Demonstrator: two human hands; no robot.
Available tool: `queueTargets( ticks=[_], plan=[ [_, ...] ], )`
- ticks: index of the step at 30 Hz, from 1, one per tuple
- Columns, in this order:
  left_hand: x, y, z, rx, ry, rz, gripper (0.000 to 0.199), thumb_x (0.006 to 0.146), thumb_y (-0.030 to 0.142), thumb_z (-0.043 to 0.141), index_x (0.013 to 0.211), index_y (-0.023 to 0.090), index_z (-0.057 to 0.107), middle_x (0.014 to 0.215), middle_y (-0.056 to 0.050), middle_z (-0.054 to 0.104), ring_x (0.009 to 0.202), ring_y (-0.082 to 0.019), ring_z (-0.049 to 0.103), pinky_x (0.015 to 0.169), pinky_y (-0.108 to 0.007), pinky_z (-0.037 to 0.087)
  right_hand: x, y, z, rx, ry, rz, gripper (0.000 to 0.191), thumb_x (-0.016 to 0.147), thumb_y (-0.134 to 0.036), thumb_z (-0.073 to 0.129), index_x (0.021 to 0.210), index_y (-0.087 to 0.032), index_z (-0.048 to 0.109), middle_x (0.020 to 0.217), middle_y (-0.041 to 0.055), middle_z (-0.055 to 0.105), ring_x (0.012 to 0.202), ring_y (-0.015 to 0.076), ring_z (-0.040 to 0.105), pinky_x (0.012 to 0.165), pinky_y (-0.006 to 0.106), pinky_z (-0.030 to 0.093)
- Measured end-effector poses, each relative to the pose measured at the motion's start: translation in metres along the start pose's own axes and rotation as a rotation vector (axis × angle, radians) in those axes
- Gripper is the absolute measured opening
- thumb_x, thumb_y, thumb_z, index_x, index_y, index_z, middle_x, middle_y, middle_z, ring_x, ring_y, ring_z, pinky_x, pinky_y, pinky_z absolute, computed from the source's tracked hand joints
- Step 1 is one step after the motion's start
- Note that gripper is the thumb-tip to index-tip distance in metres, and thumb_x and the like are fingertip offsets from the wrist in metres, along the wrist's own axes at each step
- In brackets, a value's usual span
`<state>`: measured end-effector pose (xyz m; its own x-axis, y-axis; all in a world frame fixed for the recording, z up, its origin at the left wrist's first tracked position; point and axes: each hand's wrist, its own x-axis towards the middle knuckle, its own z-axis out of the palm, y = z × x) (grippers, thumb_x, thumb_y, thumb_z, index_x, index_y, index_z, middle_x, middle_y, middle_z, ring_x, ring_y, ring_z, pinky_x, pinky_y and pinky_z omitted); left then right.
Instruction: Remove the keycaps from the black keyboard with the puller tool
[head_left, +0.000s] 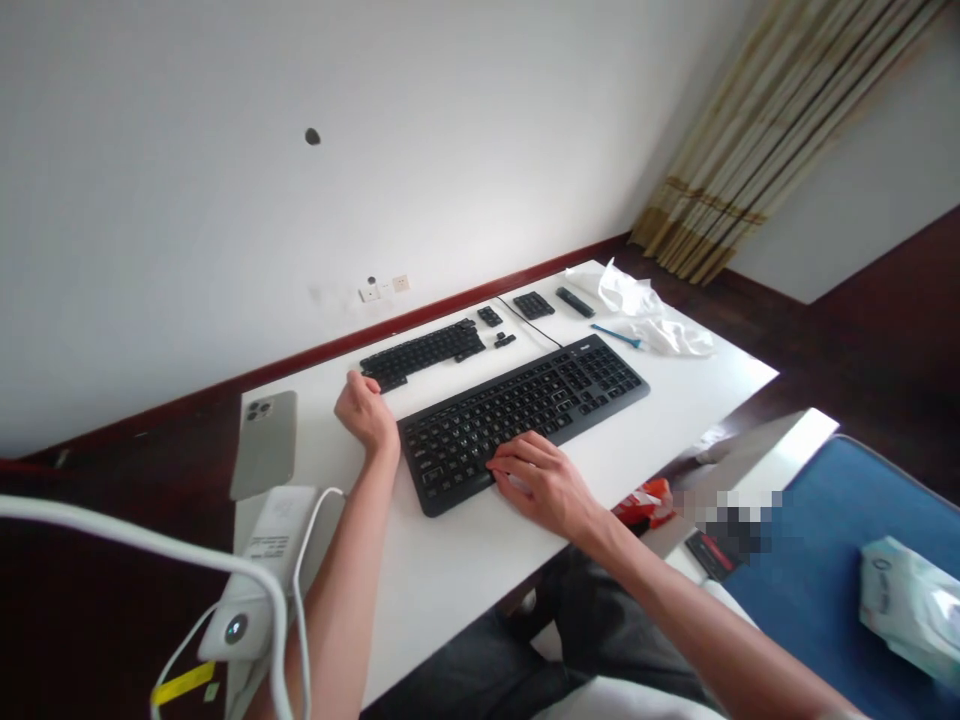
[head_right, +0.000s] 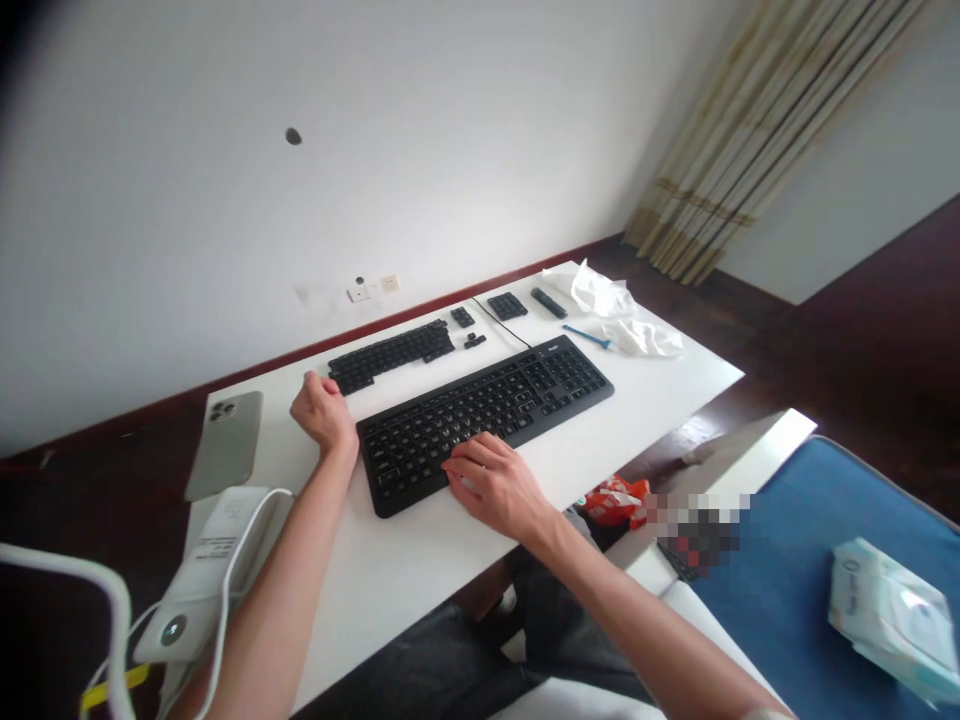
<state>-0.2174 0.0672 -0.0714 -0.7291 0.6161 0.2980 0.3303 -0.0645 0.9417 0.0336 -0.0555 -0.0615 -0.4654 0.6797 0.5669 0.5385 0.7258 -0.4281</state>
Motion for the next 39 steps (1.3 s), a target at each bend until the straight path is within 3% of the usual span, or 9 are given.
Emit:
queueTargets(
  ticks=[21,39],
  plan=[
    [-0.0037,0.0085,0.0010,0.037,-0.044,0.051,0.049,0.102,0.046,0.037,0.060,0.022,0.044,0.056,0.001,0.045,0.057,-0.015,0.046,0.060,-0.027,0.041,-0.0009,0.0024,-0.0015,-0.031,0.009,0.041,0.017,0.095,-0.019,0.065,0.106,-0.025,0.076,0.103,0.0042,0.077,0.103,0.0218,0.065,0.092,0.039,0.057],
    [-0.0030,0.0020,0.0027,0.007,-0.043,0.067,0.053,0.104,0.044,0.036,0.058,0.021,0.050,0.057,-0.001,0.052,0.060,-0.015,0.052,0.067,-0.029,0.042,0.0049,-0.0009,-0.0024,-0.009,-0.005,0.026,0.017,0.094,-0.017,0.064,0.105,-0.023,0.075,0.102,0.0062,0.077,0.100,0.0225,0.067,0.092,0.041,0.058]
  ],
)
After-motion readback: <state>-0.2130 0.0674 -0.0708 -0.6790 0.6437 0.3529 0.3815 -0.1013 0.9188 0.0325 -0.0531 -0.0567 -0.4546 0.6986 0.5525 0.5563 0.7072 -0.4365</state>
